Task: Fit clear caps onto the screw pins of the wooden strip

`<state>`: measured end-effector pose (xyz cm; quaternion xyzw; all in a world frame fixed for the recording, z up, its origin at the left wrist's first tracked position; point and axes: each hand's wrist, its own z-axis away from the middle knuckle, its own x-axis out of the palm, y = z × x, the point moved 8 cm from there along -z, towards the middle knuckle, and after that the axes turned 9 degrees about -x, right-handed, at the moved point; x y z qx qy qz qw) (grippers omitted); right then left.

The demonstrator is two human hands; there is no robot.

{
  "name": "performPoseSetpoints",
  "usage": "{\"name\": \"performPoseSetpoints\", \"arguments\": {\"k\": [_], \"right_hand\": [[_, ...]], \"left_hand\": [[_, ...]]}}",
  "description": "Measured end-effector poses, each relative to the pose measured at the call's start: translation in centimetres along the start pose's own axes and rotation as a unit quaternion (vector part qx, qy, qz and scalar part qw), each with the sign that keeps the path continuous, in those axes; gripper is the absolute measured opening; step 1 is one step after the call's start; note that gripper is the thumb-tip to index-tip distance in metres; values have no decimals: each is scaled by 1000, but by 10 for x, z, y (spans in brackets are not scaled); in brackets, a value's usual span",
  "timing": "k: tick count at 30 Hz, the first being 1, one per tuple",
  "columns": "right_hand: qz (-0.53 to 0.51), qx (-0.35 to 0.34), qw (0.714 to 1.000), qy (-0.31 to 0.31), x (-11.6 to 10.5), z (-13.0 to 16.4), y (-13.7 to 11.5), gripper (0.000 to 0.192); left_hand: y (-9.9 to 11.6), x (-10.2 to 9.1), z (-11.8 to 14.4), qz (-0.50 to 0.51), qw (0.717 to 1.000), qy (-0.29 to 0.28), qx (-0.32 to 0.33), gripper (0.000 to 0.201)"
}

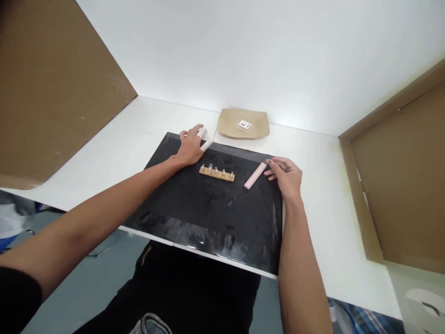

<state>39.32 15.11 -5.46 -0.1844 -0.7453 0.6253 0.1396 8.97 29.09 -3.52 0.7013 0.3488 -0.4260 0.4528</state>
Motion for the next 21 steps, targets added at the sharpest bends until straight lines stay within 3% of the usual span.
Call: {"name": "performPoseSetpoints", "arguments": {"k": [9, 21], "right_hand": [[-31, 18, 999, 32, -14, 4, 4, 35], [-128, 11, 979, 156, -33, 17, 7, 50]], "left_hand": [[3, 1, 2, -14, 1000, 14, 8, 54], [-3, -1, 3, -48, 998, 32, -16, 54]]}}
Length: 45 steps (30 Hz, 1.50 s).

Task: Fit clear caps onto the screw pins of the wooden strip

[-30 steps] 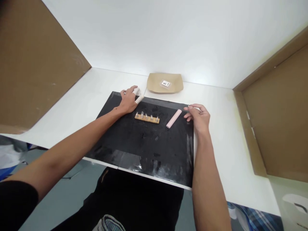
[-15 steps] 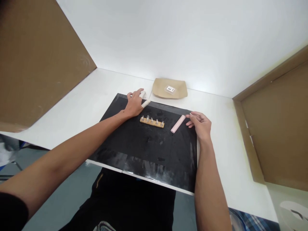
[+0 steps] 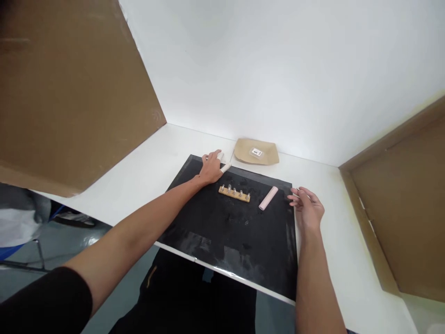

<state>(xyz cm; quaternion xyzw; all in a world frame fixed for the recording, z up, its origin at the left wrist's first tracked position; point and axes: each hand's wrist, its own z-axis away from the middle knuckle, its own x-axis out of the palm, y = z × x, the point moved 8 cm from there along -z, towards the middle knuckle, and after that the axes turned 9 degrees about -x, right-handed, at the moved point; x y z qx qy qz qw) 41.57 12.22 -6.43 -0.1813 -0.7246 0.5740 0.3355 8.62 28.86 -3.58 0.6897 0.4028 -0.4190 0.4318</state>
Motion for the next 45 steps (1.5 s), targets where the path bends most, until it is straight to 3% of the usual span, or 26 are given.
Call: {"name": "performPoseSetpoints", "arguments": {"k": [14, 31, 38, 45], "right_hand": [[-4, 1, 1000, 10, 1, -4, 6, 49], [4, -27, 1000, -6, 2, -2, 3, 45], [34, -39, 998, -22, 12, 8, -10, 23], [56, -34, 998, -26, 14, 12, -11, 26]], "left_hand": [[-3, 3, -2, -28, 1000, 5, -11, 57], [0, -5, 2, -69, 996, 44, -24, 39], [-1, 0, 4, -84, 996, 2, -34, 46], [-4, 0, 5, -47, 998, -12, -47, 50]]}}
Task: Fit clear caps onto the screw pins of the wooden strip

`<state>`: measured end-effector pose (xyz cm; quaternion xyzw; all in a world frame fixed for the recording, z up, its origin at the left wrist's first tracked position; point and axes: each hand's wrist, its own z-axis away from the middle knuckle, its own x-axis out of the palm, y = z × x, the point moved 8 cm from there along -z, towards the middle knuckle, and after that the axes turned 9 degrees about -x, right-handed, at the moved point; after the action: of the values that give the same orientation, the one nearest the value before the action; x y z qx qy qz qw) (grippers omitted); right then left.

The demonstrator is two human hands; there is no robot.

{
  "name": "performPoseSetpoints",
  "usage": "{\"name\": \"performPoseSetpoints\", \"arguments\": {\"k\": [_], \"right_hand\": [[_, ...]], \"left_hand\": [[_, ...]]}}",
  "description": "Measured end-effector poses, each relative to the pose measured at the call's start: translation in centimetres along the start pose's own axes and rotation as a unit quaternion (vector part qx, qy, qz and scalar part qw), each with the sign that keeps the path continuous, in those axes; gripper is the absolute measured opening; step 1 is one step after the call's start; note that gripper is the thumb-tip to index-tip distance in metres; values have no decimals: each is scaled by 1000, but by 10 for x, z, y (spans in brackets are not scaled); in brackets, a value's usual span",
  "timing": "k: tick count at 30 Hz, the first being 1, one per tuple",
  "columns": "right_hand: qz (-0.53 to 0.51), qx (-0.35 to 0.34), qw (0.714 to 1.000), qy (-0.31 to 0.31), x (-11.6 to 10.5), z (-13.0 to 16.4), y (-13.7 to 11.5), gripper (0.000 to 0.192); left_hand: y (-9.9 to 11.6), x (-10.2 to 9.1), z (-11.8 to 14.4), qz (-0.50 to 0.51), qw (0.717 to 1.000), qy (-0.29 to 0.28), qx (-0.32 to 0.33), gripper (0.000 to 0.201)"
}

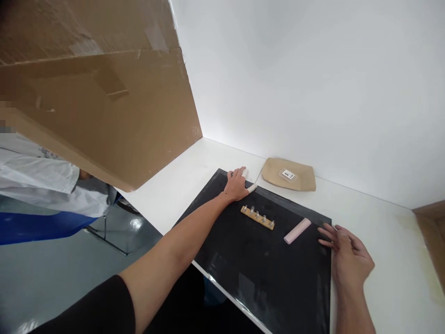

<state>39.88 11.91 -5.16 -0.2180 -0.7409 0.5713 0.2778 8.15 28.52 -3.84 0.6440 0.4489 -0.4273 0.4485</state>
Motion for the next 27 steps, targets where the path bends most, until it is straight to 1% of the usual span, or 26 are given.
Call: {"name": "performPoseSetpoints", "arguments": {"k": [3, 9, 11, 14, 17, 21, 27], "right_hand": [[-4, 4, 1000, 9, -2, 0, 1, 30], [-12, -3, 999, 44, -7, -7, 4, 33], [-13, -5, 999, 51, -9, -9, 6, 29], [-15, -10, 997, 73, -14, -10, 7, 15], [-12, -3, 996, 90, -18, -10, 8, 5], [-14, 13, 994, 104, -20, -10, 10, 10], [-34, 14, 993, 112, -20, -10, 10, 12]], "left_hand": [[0, -4, 1, 22, 1000, 7, -2, 49], [-4, -5, 2, 65, 998, 11, -3, 60], [-7, -4, 2, 81, 997, 9, -11, 61], [-12, -5, 2, 104, 994, 5, -19, 65], [-15, -7, 1, 120, 992, -3, -27, 74], [-13, -9, 0, 123, 992, -15, -18, 82], [-8, -6, -2, 119, 993, -22, 1, 84]]}}
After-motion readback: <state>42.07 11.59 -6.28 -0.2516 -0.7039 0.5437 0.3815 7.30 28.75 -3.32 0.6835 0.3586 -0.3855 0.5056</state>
